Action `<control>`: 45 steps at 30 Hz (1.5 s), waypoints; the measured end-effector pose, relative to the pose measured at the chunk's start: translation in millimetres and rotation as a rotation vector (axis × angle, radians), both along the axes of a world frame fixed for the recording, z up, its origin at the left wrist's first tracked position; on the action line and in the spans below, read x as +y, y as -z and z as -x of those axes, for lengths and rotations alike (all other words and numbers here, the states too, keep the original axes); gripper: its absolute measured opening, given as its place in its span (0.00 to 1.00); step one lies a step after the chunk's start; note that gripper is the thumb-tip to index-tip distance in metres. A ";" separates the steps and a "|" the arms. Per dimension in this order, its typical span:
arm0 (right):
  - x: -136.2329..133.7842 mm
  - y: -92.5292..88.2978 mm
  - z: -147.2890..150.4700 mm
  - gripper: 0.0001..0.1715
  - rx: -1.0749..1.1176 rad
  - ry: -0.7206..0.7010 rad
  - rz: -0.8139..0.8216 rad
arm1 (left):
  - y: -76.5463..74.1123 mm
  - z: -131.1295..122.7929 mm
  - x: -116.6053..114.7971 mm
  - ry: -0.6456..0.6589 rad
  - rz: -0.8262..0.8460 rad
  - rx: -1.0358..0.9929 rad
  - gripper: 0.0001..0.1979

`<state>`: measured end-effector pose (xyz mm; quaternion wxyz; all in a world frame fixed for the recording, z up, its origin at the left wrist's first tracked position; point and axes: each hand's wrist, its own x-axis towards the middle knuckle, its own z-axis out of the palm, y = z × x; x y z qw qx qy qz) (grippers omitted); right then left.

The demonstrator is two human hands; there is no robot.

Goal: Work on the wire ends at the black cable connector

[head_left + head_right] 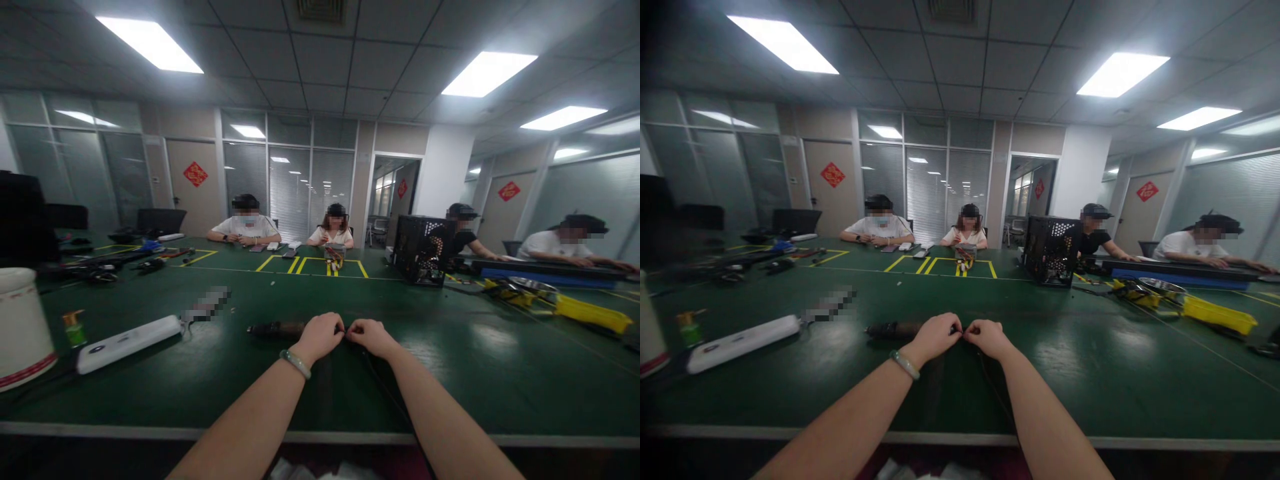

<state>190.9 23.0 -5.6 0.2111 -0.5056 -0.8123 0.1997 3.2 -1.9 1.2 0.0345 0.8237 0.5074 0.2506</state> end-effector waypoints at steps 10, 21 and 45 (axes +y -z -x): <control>3.9 3.3 -2.1 0.15 -0.019 0.011 0.030 | -1.1 0.2 0.2 -0.009 0.031 0.003 0.07; 3.0 3.3 -2.4 0.14 0.003 -0.002 0.007 | -1.4 0.1 -0.3 -0.002 0.008 0.004 0.08; 0.3 -0.3 -1.9 0.12 -0.037 -0.011 -0.027 | -1.2 -1.1 -0.8 -0.006 0.022 0.039 0.08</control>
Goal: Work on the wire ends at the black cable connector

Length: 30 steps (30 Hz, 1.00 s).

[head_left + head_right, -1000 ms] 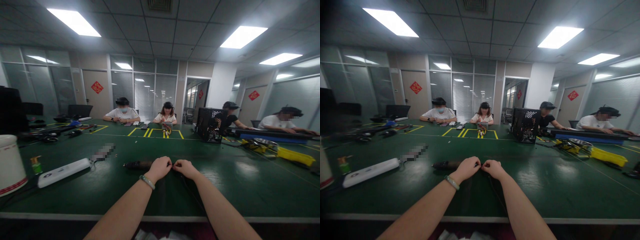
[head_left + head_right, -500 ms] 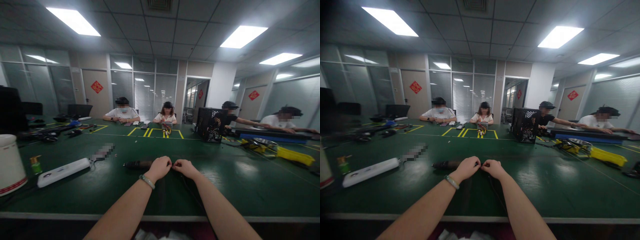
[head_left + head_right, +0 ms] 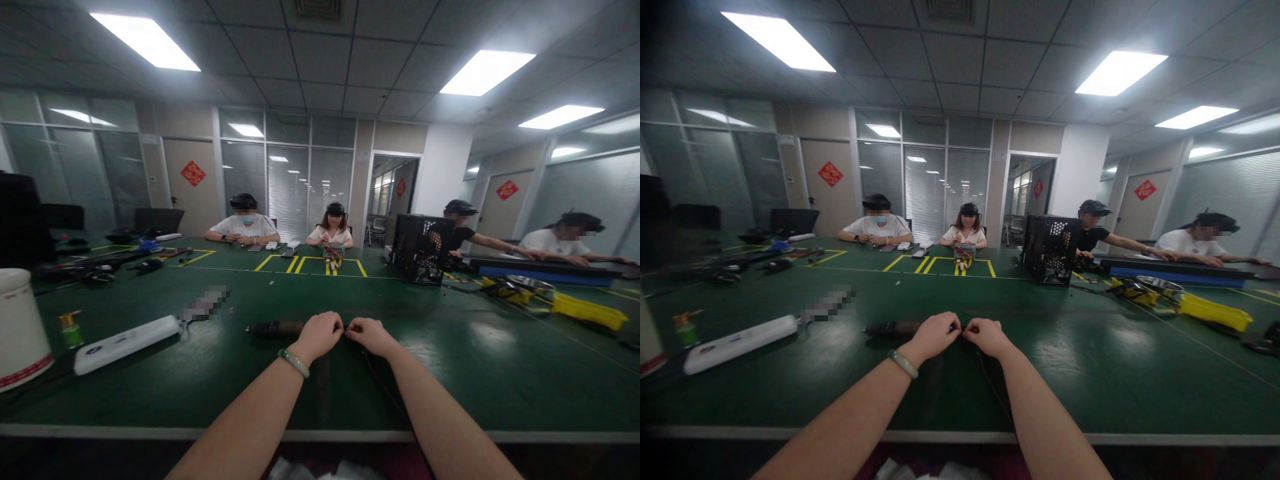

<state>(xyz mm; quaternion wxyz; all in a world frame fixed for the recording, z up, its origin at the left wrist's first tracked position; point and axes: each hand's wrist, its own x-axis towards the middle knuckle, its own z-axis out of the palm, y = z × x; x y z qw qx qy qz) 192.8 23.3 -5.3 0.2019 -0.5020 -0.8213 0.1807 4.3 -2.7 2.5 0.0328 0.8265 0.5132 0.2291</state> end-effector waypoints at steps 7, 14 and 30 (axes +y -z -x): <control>-1.5 -1.0 0.4 0.11 0.021 0.012 0.028 | -1.5 -0.6 -1.1 -0.006 0.030 -0.001 0.09; -1.6 1.1 4.2 0.11 0.042 0.012 -0.041 | -1.1 0.4 0.4 -0.003 -0.013 0.010 0.07; -2.5 -1.1 -0.2 0.10 0.046 -0.007 -0.012 | -4.4 0.1 -2.3 0.009 0.031 -0.015 0.08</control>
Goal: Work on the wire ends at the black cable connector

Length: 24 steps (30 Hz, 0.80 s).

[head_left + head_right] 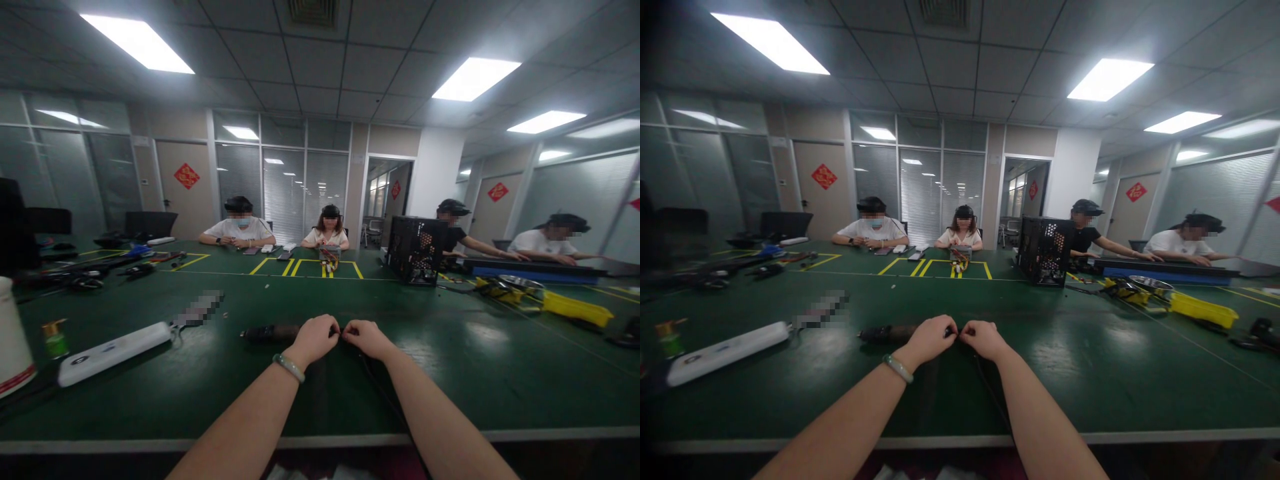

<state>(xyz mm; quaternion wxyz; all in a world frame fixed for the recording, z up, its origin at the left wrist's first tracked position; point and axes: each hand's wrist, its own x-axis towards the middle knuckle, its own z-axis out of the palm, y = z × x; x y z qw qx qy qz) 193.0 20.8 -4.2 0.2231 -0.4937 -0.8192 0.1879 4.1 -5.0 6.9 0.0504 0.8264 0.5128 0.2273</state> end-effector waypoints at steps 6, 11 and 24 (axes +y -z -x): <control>0.3 1.4 -0.6 0.12 -0.007 0.012 -0.011 | 1.0 0.1 0.8 0.002 0.016 -0.004 0.08; 4.2 6.6 0.0 0.11 0.034 0.000 0.023 | 1.4 0.7 1.1 0.001 -0.018 -0.004 0.07; 4.8 6.4 -0.1 0.11 0.065 -0.024 0.063 | 0.4 0.6 1.3 -0.007 -0.026 0.011 0.08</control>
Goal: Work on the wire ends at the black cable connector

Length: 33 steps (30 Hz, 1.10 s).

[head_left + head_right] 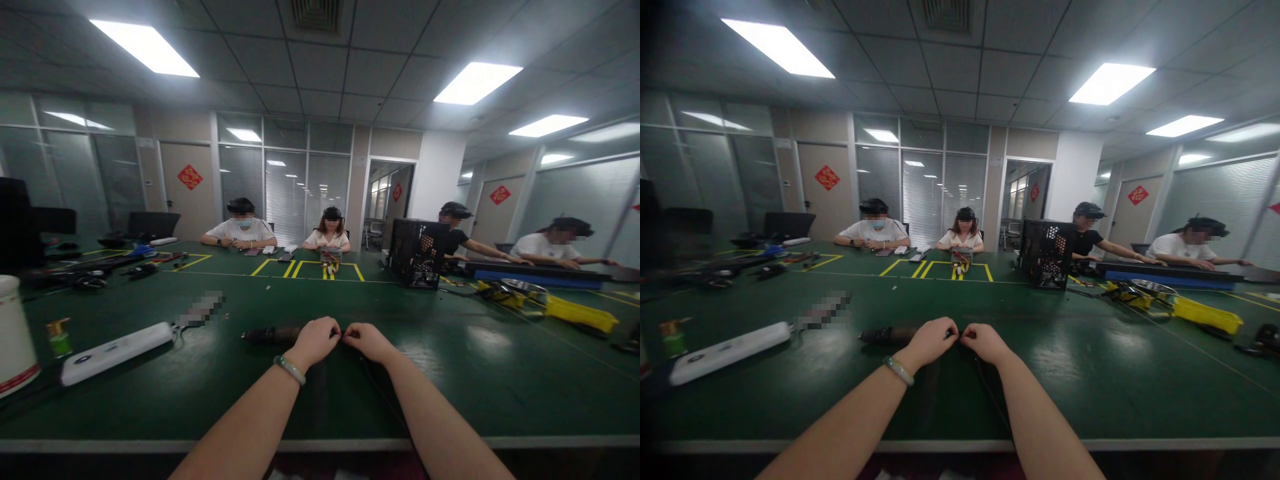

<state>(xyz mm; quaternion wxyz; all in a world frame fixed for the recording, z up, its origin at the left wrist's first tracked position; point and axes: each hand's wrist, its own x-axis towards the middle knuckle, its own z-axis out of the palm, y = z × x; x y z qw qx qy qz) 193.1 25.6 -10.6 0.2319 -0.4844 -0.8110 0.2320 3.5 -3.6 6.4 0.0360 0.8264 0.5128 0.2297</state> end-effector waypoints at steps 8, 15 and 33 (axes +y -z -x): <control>1.1 -0.2 0.3 0.11 -0.026 0.005 0.002 | -0.2 1.1 -0.4 0.017 -0.005 -0.017 0.08; 0.9 1.0 0.2 0.12 -0.009 0.002 0.003 | 4.1 2.1 3.3 0.024 -0.023 -0.035 0.08; 9.3 7.1 -3.4 0.08 0.016 0.011 -0.024 | 1.6 1.6 0.5 0.042 -0.035 -0.006 0.08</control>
